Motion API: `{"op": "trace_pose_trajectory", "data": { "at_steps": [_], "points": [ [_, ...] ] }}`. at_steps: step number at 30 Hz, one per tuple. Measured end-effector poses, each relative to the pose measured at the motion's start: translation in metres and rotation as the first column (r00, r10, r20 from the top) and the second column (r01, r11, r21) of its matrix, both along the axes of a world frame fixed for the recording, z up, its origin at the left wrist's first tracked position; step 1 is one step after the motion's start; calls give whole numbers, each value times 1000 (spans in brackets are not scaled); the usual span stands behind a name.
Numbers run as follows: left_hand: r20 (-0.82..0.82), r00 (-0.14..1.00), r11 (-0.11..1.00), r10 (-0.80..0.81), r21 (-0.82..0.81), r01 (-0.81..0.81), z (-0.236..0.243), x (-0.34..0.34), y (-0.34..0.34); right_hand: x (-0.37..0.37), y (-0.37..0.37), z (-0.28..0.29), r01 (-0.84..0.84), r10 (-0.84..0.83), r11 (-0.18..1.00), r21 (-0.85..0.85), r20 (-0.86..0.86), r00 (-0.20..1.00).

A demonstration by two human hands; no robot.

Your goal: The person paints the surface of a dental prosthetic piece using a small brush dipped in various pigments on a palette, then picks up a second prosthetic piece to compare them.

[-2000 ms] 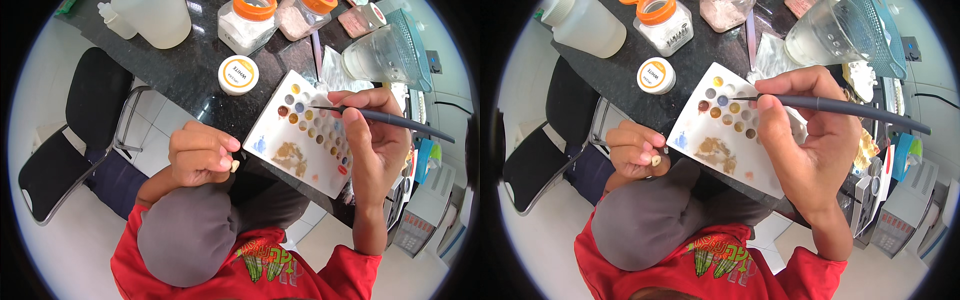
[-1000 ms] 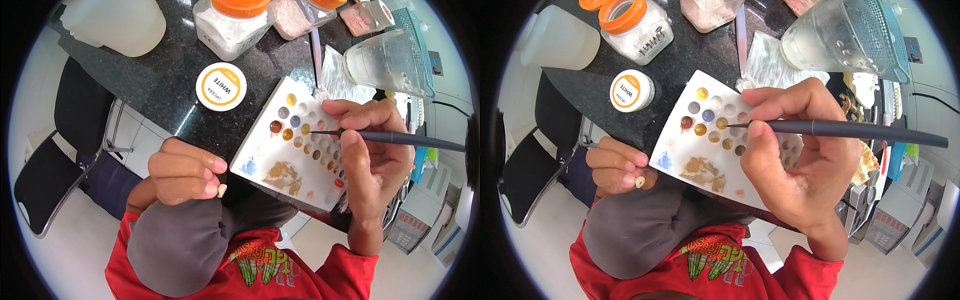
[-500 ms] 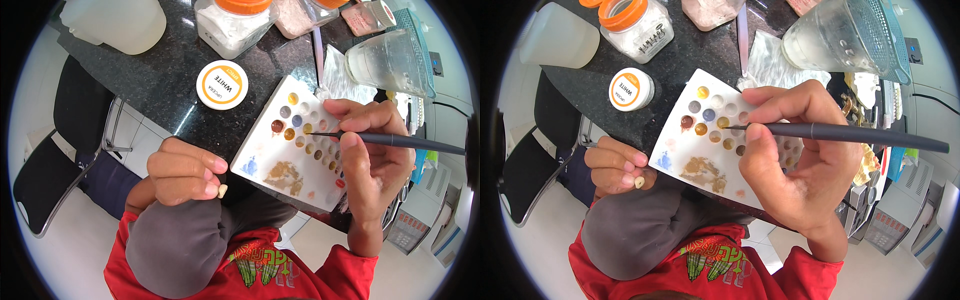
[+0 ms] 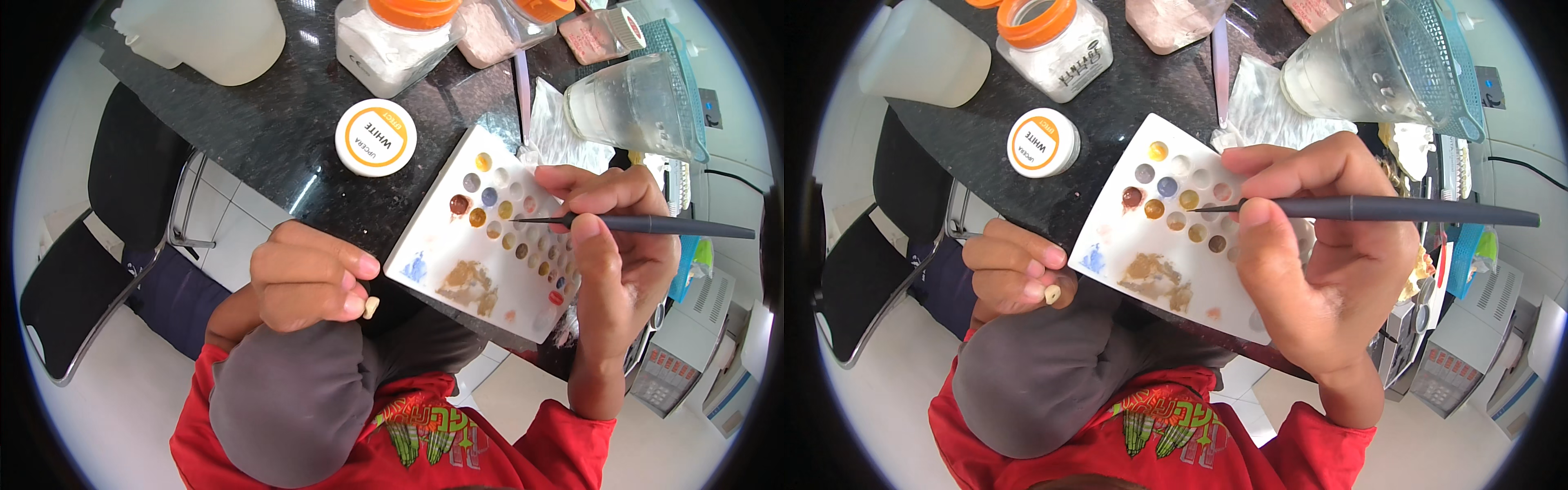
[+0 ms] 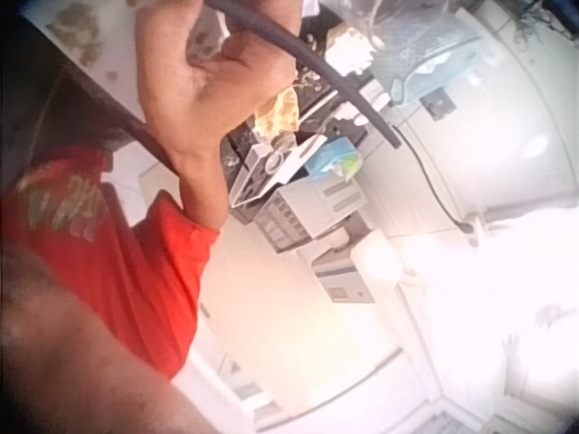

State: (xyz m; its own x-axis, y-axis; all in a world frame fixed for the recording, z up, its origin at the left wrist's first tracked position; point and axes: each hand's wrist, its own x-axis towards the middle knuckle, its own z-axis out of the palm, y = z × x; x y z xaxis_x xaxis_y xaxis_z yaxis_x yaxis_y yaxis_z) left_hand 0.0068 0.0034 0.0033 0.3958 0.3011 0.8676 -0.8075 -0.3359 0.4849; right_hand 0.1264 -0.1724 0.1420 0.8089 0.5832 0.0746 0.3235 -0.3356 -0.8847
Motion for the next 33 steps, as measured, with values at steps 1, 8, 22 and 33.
{"op": "trace_pose_trajectory", "data": {
  "at_steps": [1, 8, 22, 33],
  "points": [
    [13, 1000, 1000, -11, -6, 11, -2, 0, 2, -2, 1, 1, 15, -15, 1000, 10, -7, 1000],
    [-129, 988, 990, 85, -97, -98, 8, -5, -11, -34, -18, 22, -62, 32, 994, 95, 286, 958],
    [-158, 987, 996, 31, -81, -44, 11, -11, -43, -93, -48, -40, -143, 27, 868, 476, 241, 970],
    [-192, 981, 996, -22, 81, 38, 14, -12, -32, -97, -45, -31, -158, 74, 957, 242, 322, 944]
  ]
}}
